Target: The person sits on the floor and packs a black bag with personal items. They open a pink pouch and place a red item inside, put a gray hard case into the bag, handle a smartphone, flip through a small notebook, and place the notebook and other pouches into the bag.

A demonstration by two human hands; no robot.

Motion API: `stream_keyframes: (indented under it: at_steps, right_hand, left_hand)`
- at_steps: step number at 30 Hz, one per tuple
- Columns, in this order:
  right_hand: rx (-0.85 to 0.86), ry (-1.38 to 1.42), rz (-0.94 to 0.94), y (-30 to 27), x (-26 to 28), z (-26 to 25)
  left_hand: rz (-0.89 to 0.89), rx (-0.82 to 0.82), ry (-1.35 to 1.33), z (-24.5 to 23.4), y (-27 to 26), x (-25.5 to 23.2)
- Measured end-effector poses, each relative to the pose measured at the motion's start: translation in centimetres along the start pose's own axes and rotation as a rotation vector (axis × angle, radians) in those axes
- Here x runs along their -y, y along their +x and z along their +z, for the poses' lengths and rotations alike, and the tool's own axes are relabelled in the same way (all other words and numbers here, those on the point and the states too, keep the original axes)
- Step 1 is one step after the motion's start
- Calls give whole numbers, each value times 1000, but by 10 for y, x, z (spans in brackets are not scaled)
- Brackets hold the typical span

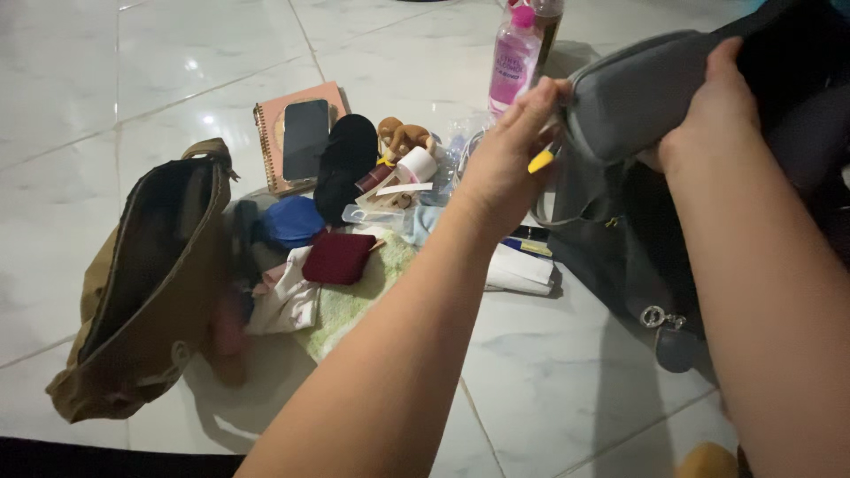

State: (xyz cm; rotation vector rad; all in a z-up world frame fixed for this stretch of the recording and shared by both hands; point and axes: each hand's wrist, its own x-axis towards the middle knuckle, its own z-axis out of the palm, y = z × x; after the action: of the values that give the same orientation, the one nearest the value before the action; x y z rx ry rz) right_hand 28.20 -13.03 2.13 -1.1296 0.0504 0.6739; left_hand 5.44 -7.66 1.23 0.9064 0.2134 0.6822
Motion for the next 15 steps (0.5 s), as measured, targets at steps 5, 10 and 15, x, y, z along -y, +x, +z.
stream_keyframes:
  at_steps: [5,10,15]
  right_hand:
    - [109,255,-19,9,3,-6]
    - [350,382,58,8,-1,10]
    - [406,521,120,30,9,26]
  left_hand:
    - [-34,-15,150,7,-9,9]
    - [-40,-7,203,7,-2,8]
    - [-34,48,270,13,10,2]
